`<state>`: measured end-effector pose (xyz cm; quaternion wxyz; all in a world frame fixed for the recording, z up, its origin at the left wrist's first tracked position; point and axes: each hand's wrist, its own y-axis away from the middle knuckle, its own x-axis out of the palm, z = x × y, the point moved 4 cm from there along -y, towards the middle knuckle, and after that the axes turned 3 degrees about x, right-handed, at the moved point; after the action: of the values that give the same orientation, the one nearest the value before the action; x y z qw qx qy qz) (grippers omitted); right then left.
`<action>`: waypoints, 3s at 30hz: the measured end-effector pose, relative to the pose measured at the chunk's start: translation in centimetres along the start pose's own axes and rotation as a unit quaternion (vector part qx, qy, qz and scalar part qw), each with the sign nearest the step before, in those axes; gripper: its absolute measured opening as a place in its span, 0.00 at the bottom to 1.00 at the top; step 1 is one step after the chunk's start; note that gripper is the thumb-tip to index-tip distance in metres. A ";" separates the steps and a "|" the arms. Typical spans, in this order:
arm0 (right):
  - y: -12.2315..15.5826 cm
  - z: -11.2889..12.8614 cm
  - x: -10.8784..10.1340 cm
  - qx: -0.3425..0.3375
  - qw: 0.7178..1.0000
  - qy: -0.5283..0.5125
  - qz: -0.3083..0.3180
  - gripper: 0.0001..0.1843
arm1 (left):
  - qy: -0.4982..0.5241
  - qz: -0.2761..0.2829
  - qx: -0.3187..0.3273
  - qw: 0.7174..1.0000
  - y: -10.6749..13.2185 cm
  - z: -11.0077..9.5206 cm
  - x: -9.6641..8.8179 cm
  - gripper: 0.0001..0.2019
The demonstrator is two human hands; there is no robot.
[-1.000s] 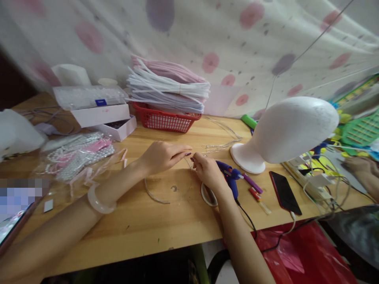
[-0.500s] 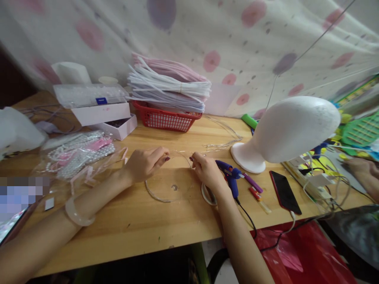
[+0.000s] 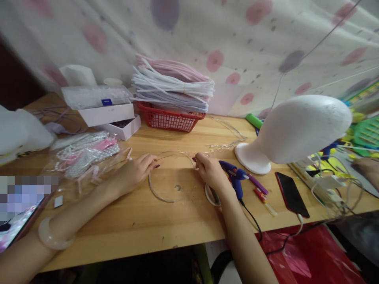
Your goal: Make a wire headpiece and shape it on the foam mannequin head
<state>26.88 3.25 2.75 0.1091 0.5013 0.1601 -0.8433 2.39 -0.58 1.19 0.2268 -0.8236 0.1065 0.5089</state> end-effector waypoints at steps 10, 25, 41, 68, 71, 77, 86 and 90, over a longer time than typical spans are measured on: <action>-0.2 -0.6 0.0 -0.015 1.000 -0.020 -0.019 0.11 | 0.061 -0.046 -0.018 0.997 0.3 -0.8 -0.4 0.06; -0.1 -0.6 -0.1 -0.013 1.000 -0.020 -0.012 0.11 | 0.057 -0.046 0.001 0.997 0.9 -0.3 -1.2 0.05; 0.2 0.1 -0.1 0.021 0.999 -0.015 -0.029 0.17 | 0.054 -0.087 0.047 0.994 0.8 -0.3 -1.3 0.08; 0.4 0.0 -0.3 0.016 0.999 0.026 -0.040 0.18 | 0.052 -0.085 0.067 0.993 0.9 -0.8 -1.1 0.10; 0.5 0.0 -0.2 0.019 0.999 0.030 -0.038 0.18 | 0.053 -0.086 0.070 0.992 0.9 -0.7 -1.1 0.10; 0.7 -0.1 -0.1 0.016 0.998 0.034 -0.043 0.17 | 0.054 -0.081 0.060 0.993 0.9 -0.7 -1.0 0.09; 0.7 -0.2 -0.1 0.015 0.998 0.023 -0.051 0.18 | 0.042 -0.105 0.094 0.989 1.0 -0.8 -1.0 0.08; 0.6 -0.2 0.0 0.014 0.998 0.027 -0.052 0.18 | 0.035 -0.109 0.097 0.989 1.0 -0.7 -0.9 0.08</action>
<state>27.28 2.75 2.56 0.0537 0.5166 0.1775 -0.8359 2.12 -1.85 2.00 0.3561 -0.8216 0.0732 0.4391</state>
